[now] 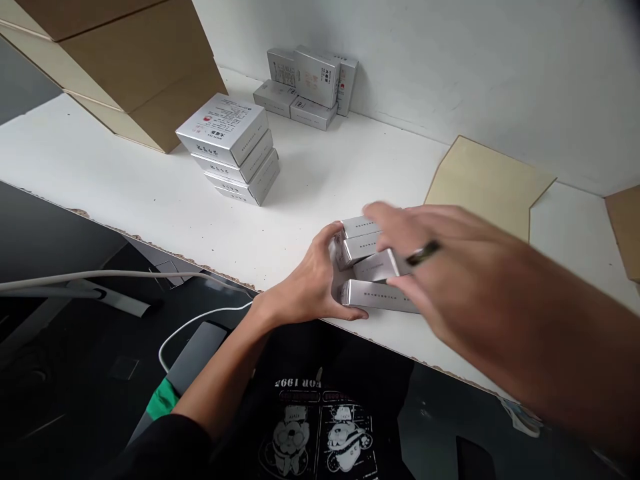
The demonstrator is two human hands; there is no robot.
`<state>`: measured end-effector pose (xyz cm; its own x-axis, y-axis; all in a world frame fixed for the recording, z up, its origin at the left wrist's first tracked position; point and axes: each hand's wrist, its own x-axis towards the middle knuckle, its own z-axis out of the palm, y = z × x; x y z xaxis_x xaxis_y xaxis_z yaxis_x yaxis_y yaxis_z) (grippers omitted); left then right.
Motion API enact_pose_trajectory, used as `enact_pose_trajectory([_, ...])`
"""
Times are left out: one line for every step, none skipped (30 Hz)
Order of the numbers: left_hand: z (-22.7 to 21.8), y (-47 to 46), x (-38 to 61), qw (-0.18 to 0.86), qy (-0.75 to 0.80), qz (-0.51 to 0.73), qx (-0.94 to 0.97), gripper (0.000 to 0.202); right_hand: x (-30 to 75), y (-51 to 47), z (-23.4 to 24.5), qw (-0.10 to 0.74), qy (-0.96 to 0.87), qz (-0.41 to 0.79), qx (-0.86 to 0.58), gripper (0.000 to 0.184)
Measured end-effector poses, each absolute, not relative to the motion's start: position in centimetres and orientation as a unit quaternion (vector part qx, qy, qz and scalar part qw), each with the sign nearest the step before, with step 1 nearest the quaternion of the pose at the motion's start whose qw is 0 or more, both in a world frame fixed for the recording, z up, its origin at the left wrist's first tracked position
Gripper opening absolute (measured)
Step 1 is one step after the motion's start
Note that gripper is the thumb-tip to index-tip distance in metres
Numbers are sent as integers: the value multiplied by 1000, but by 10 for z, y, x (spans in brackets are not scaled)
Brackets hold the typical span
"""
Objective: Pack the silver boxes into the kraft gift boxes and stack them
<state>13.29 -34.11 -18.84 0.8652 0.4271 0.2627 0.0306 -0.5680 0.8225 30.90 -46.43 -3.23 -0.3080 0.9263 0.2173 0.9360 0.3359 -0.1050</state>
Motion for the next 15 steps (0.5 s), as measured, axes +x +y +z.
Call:
enact_pose_trajectory([-187,-341,134,445,131,223,857,141,306,-459,-35,109,-829,-7,-548,50])
enact_pose_trajectory([-186,-341,136,448,129,224,856,140,304,-453,-37,97,-842,10,-530,45])
enact_pose_trajectory([-184,-340,138,452,126,222,855,139,303,-448,-39,91,-846,22,-525,42])
enact_pose_trajectory([-183,-340,139,457,125,220,853,137,303,-443,-41,87,-842,34,-531,42])
enact_pose_trajectory([-182,-340,140,460,124,220,851,134,303,-440,-43,88,-836,45,-540,45])
enact_pose_trajectory([-182,-339,140,460,124,221,851,132,305,-438,-45,92,-829,56,-549,50])
enact_pose_trajectory([-181,-339,140,458,124,226,851,130,307,-438,-47,102,-820,60,-561,55])
enact_pose_trajectory([-182,-339,140,454,121,233,851,131,310,-439,-50,115,-810,53,-572,58])
enact_pose_trajectory([-182,-339,139,451,117,239,852,132,315,-441,-53,124,-802,39,-582,59])
enact_pose_trajectory([-183,-339,138,448,113,242,853,133,321,-444,-56,125,-795,22,-593,55])
enact_pose_trajectory([-184,-340,138,447,109,243,854,135,327,-448,-60,121,-788,0,-604,48])
enact_pose_trajectory([-184,-340,137,447,105,242,855,136,334,-451,-63,112,-783,-20,-612,40])
enact_pose_trajectory([-185,-340,136,447,104,243,855,137,341,-455,-67,97,-782,-36,-615,32])
enact_pose_trajectory([-185,-340,136,447,104,245,854,137,346,-457,-70,81,-785,-48,-613,28])
enact_pose_trajectory([-185,-340,136,448,104,245,854,137,351,-459,-72,66,-788,-58,-610,27])
